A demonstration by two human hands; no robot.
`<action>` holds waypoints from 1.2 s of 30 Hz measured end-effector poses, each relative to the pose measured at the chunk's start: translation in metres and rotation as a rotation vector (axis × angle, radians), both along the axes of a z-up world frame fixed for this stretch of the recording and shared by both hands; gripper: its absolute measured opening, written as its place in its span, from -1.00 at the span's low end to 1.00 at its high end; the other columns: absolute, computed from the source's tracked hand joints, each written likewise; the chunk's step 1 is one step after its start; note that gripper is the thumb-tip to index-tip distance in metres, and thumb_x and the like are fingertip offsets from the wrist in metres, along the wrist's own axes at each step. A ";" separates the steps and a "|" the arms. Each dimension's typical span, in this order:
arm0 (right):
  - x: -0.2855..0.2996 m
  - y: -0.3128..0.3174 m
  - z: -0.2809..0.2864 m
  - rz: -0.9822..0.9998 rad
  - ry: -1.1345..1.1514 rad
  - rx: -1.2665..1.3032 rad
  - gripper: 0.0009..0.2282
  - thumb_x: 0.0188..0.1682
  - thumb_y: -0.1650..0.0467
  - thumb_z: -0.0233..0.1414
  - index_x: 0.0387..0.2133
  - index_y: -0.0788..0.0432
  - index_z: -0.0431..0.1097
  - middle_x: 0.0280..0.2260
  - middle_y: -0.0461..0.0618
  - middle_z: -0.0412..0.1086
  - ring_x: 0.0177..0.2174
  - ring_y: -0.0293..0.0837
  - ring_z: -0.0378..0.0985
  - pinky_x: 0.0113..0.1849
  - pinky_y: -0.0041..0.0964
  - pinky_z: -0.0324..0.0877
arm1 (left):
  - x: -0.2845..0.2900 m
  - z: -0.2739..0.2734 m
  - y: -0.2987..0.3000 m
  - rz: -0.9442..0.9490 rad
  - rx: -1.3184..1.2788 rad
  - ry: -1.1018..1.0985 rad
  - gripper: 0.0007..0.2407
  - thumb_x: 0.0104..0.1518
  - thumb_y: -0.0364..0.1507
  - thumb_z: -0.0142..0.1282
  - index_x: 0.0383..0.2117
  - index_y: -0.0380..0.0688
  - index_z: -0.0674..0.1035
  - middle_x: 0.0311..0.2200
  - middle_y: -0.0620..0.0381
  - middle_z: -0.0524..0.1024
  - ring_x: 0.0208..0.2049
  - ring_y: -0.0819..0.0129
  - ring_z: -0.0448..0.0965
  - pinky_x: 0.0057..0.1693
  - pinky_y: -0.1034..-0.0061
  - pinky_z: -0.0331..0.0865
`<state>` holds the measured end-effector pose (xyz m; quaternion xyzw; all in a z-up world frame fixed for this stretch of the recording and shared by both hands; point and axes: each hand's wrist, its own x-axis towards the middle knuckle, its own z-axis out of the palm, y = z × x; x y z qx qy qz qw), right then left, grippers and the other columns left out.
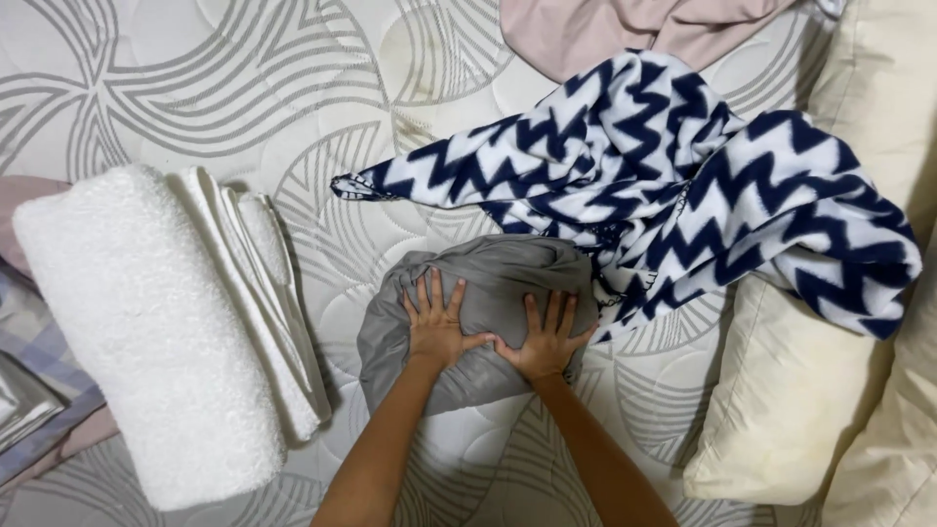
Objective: The person folds a gray duvet cover and a blue-and-white zigzag patterned blanket on a bed. They smooth, fold, and roll the items into compact bundles, placing them on the bed alongside other folded linens.
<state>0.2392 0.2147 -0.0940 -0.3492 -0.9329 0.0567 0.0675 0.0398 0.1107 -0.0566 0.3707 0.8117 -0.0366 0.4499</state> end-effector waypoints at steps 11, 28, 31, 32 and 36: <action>0.001 0.002 0.004 0.004 0.057 0.043 -0.22 -0.15 -0.19 0.02 0.31 -0.13 0.26 0.40 0.14 -0.03 0.38 0.23 -0.12 0.15 0.73 -0.39 | 0.004 -0.010 -0.009 0.007 0.118 0.046 0.08 -0.19 0.41 -0.10 0.46 0.13 -0.17 0.44 -0.22 -0.55 0.44 -0.22 -0.61 0.33 -0.28 -0.70; 0.010 -0.046 0.110 -0.031 0.132 -0.300 -0.30 0.09 0.03 -0.05 0.47 -0.08 -0.10 0.48 0.11 -0.32 0.43 0.26 -0.41 0.22 0.58 -0.59 | 0.098 0.051 -0.068 0.254 0.710 0.433 -0.31 0.30 0.07 -0.16 0.49 0.03 0.01 0.52 -0.07 -0.15 0.53 -0.07 -0.22 0.45 -0.34 -0.38; 0.002 -0.033 0.103 -0.002 0.033 -0.220 -0.26 0.03 -0.03 -0.04 0.44 -0.11 -0.12 0.45 0.15 -0.38 0.38 0.33 -0.45 0.15 0.62 -0.58 | 0.091 0.041 -0.060 0.113 0.614 0.465 -0.32 0.28 0.07 -0.17 0.48 0.10 0.04 0.51 -0.04 -0.16 0.51 -0.05 -0.24 0.41 -0.34 -0.39; -0.006 -0.024 0.106 -0.003 -0.069 -0.250 -0.27 0.01 -0.05 -0.05 0.43 -0.18 -0.11 0.45 0.08 -0.37 0.39 0.29 -0.44 0.16 0.63 -0.53 | 0.084 0.041 -0.054 0.093 0.587 0.456 -0.32 0.25 0.09 -0.17 0.47 0.15 0.05 0.50 -0.04 -0.17 0.50 -0.06 -0.25 0.38 -0.35 -0.40; 0.005 -0.005 0.114 -0.003 -0.269 -0.417 -0.33 0.01 -0.08 -0.09 0.42 -0.37 -0.06 0.50 -0.12 -0.33 0.45 0.15 -0.37 0.24 0.59 -0.41 | 0.059 0.075 -0.054 0.067 0.498 0.303 -0.30 0.13 0.17 -0.12 0.43 0.36 0.06 0.49 0.03 -0.19 0.49 0.00 -0.27 0.35 -0.37 -0.44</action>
